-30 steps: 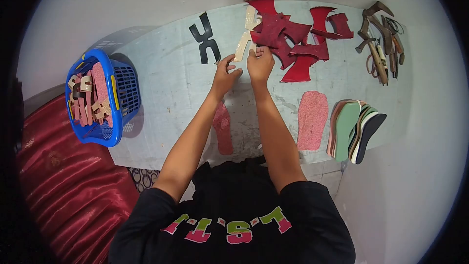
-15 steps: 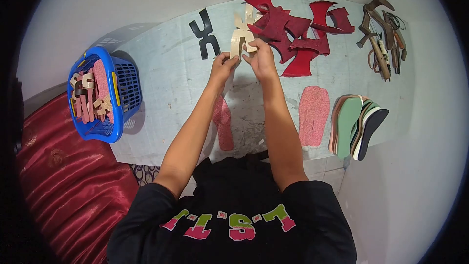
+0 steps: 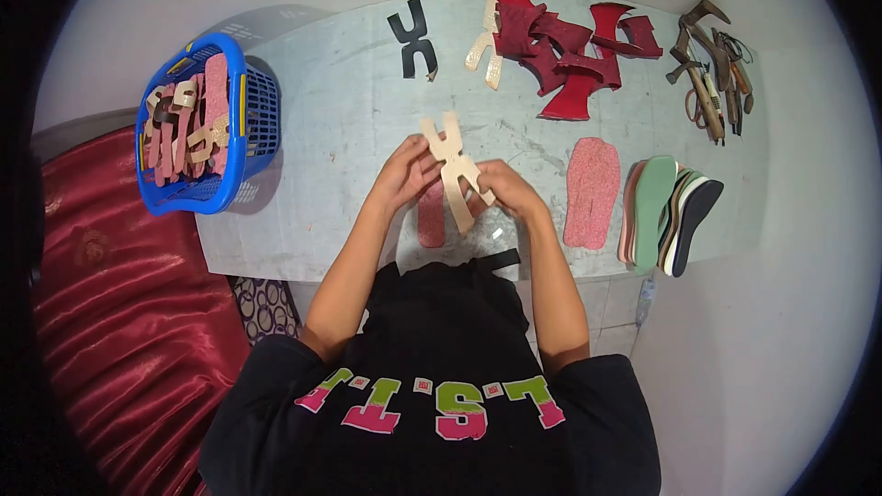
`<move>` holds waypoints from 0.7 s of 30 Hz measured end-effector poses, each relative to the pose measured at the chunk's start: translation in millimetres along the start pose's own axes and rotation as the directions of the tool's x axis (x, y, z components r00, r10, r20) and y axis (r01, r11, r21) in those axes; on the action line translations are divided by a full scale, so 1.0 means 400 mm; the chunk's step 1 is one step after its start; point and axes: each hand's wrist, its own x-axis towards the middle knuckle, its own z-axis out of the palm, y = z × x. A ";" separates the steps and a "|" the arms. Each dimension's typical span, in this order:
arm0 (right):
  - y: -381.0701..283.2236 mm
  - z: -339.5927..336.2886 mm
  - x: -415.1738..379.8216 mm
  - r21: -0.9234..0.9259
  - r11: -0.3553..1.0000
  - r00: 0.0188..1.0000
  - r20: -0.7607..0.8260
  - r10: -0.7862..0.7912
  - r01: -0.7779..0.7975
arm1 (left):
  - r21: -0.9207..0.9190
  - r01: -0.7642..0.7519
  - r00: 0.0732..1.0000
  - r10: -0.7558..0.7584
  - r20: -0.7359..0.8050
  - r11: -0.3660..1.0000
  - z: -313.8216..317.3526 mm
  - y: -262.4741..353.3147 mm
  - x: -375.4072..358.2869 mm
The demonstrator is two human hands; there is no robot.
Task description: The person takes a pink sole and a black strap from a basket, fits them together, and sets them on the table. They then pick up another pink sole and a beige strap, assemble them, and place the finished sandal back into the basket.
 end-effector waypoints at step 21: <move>0.267 0.134 -0.027 0.154 0.937 0.809 -0.561 -0.177 0.312 | -0.258 -0.328 0.945 0.321 -0.069 0.909 -0.148 -0.067 -0.240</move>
